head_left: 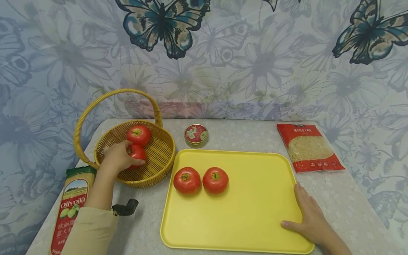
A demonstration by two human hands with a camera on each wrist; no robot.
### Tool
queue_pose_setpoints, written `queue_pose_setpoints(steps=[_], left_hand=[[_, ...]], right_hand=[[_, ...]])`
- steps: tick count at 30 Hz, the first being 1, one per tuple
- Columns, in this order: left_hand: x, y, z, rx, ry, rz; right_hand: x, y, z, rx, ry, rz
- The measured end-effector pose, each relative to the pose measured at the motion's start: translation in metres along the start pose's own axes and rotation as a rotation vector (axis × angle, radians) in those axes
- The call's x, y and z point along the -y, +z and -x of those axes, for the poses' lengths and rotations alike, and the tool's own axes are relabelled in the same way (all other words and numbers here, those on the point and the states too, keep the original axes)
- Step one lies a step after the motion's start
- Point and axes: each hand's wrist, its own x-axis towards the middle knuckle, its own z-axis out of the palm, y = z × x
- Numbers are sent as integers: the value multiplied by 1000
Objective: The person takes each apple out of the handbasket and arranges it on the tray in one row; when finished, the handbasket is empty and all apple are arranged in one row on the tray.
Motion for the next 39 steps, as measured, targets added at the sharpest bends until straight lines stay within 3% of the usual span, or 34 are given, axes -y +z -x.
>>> queue_pose_setpoints(steps=[8,20,27,34,39], left_hand=[[-3,15,-2,19,66,43],[-8,28,-1,105,91,213],[-6,33,-3,68,93,243],[-8,32,-1,-46,105,214],[-17,26,5,-95,117,246]], right_hand=[[-2,1,1,-10,-10,4],[-2,1,1,-14,-18,1],[-3,1,1,-28,-33,16],[-1,0,0,-11,-17,-4],[-1,0,0,-17,-19,0]])
